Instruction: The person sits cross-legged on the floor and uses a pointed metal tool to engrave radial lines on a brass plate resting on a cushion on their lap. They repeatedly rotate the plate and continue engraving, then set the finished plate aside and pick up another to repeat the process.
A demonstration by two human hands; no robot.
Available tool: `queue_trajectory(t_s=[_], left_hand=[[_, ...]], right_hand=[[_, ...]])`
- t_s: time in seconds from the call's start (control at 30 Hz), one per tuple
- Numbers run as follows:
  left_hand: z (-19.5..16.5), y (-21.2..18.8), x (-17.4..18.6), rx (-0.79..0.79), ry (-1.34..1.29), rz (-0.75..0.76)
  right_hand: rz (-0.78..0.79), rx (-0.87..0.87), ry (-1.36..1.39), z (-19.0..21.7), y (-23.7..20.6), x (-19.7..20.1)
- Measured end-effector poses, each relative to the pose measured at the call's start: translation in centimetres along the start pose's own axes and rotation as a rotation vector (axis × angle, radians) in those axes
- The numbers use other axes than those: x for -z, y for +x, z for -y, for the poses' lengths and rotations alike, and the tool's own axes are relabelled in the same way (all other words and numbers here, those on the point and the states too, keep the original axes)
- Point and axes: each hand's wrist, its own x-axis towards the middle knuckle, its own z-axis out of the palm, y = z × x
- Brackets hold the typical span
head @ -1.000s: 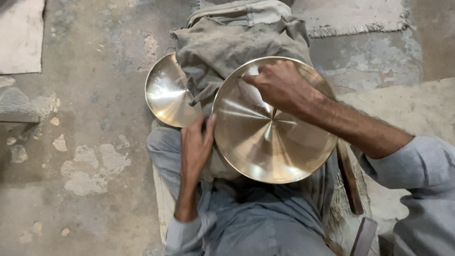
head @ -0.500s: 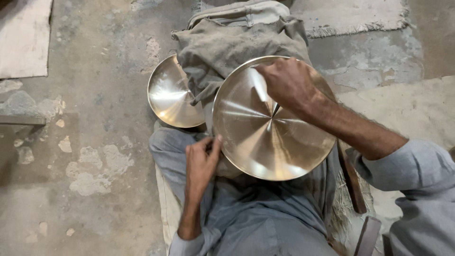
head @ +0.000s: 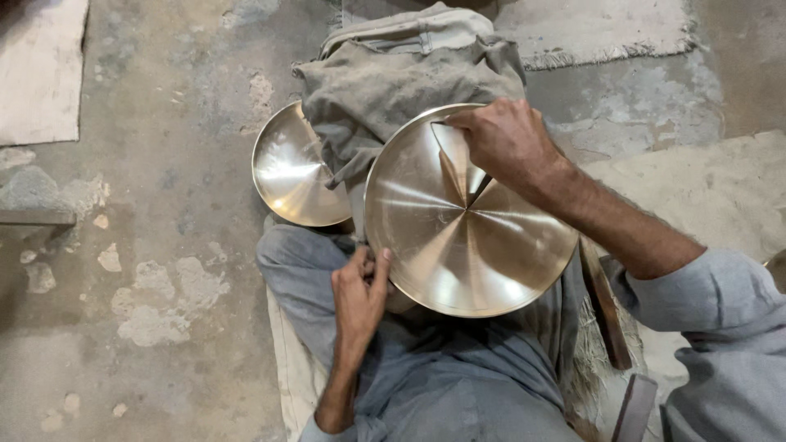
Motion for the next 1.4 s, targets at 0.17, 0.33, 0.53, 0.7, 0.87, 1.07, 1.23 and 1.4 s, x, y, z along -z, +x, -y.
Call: queue_trajectory(t_s=[0.17,0.33,0.53,0.7,0.87,1.07,1.23,1.4], left_hand=[[-0.7,0.9,1.7,0.025,0.026,0.114],[-1.2,7.0,1.6,-0.149,-0.001,0.025],[-1.5,10.1,-1.6,-0.162,0.071,-0.009],[-0.4,9.6,-1.9,-0.109,-0.049,-0.026],[2.9,7.0,3.3,-0.038,-0.287,-0.213],[9.2,5.8,13.8,0.083,-0.696,-0.568],[12.4,8.4,17.9,0.099,-0.381,-0.966],[13.1,11.8,17.7,0.262,-0.290,-1.254]], right_hand=[[-0.005,0.006,-0.178,0.3,-0.6,-0.6],[-0.197,0.214,-0.227,0.2,-2.0,-1.2],[-0.277,0.207,-0.152,-1.8,-5.6,-2.3],[-0.376,0.247,-0.015,-3.8,-6.9,-1.1],[-0.617,0.262,0.149,-8.7,-10.2,3.6],[-0.508,-0.148,0.233,-11.5,-14.1,3.1],[-0.460,-0.199,0.269,-11.7,-14.6,1.5],[-0.482,-0.190,0.325,-11.1,-15.7,0.3]])
